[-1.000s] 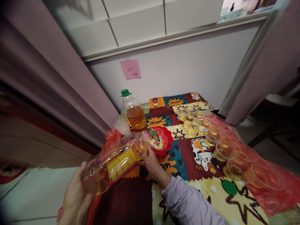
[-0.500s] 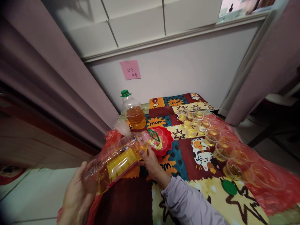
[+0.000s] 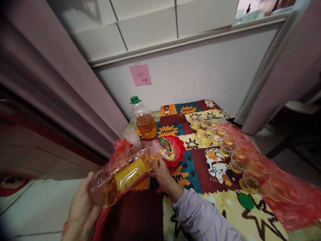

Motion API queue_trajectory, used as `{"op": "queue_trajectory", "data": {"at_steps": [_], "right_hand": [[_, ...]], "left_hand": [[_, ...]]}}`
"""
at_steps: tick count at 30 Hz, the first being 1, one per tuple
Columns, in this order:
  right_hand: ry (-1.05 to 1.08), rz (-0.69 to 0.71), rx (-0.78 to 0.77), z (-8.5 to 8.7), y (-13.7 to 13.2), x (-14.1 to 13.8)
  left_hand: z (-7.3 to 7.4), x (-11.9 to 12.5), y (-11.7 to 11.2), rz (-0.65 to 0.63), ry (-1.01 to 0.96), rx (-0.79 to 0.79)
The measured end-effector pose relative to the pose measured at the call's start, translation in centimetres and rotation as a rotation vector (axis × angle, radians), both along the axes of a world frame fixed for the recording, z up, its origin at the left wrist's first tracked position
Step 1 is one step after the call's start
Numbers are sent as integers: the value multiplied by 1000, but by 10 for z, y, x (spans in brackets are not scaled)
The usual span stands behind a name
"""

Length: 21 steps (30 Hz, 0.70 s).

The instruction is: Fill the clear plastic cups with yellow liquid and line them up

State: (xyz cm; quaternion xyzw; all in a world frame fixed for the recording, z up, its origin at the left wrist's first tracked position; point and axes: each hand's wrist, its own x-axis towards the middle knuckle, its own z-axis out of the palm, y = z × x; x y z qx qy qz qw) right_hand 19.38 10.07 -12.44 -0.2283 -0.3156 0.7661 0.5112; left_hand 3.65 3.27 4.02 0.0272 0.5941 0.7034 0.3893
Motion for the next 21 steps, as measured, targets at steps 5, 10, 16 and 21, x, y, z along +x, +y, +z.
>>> {"op": "queue_trajectory", "data": {"at_steps": [5,10,16,21], "right_hand": [[-6,-2,-14,2,0,0],[3,-7,-24,1,1,-1],[-9,-8,-10,0,1,-1],[-17,-16,-10,3,0,0]], "left_hand": [[5,3,1,21,-28,-15],[0,0,1,-5,6,-8],[-4,-4,1,-10,-12,9],[-3,-3,0,-8,-12,8]]}}
